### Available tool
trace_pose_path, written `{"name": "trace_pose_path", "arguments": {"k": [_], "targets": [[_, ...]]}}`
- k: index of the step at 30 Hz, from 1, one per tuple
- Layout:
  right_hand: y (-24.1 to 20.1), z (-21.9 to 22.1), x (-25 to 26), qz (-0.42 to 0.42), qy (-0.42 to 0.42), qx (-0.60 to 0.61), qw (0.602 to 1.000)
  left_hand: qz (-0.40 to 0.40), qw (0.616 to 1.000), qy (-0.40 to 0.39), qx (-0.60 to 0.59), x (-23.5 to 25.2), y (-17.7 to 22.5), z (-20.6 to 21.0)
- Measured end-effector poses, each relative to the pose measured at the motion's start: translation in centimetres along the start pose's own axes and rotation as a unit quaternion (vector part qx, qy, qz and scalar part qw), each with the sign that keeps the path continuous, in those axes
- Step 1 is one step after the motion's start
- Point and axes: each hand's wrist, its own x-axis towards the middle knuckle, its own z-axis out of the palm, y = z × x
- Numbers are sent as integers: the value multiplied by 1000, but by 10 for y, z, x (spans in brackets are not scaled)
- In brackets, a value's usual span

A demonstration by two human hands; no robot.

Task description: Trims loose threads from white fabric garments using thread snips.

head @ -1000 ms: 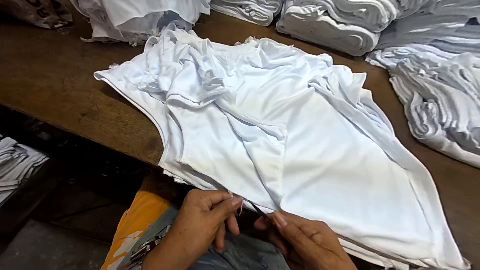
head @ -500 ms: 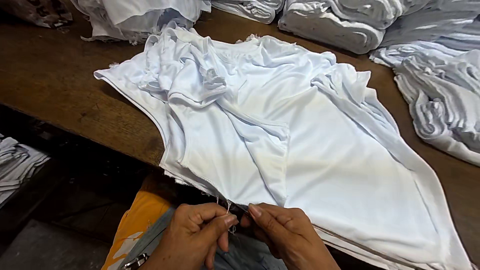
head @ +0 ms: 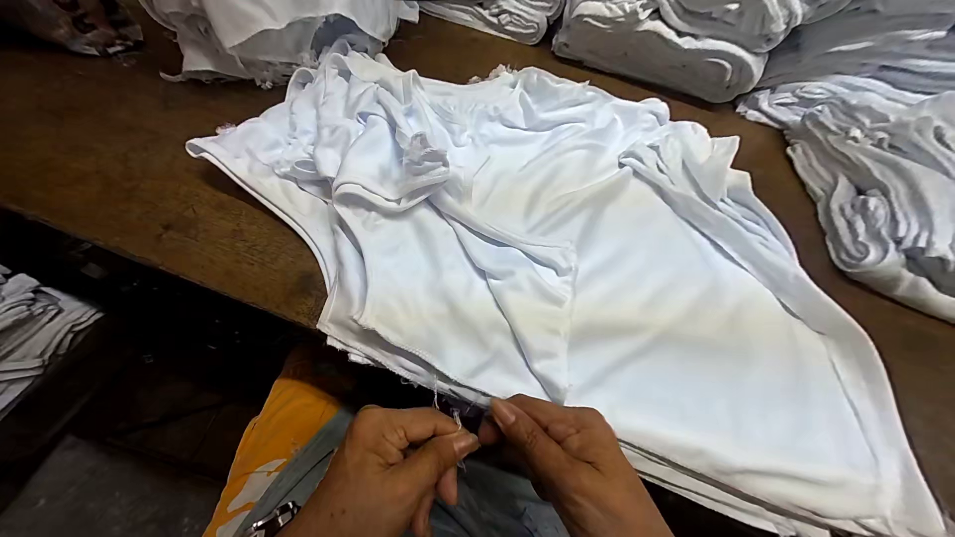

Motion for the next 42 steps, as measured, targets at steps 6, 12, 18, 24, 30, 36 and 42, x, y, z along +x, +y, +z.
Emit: {"name": "trace_pose_path", "arguments": {"k": [6, 12, 18, 24, 30, 36, 42], "targets": [[-38, 8, 6, -121, 120, -123, 978, 99, 968, -100, 208, -7, -14, 3], [-51, 62, 79, -215, 135, -371, 893, 112, 913, -157, 358, -12, -14, 9], [-78, -9, 96, -137, 9, -85, 987, 71, 957, -46, 276, -16, -3, -15], [-73, -59, 80, -127, 267, -238, 925, 80, 974, 85, 193, 7, 9, -7], [-45, -70, 43, -88, 240, -51, 965, 182, 920, 83, 338, 27, 5, 6], [-26, -90, -2, -3, 208, 95, 974, 286, 846, 115, 436, 58, 45, 18], [-12, -70, -17, 10, 188, 94, 978, 244, 796, 64, 550, 116, 42, 56]]}}
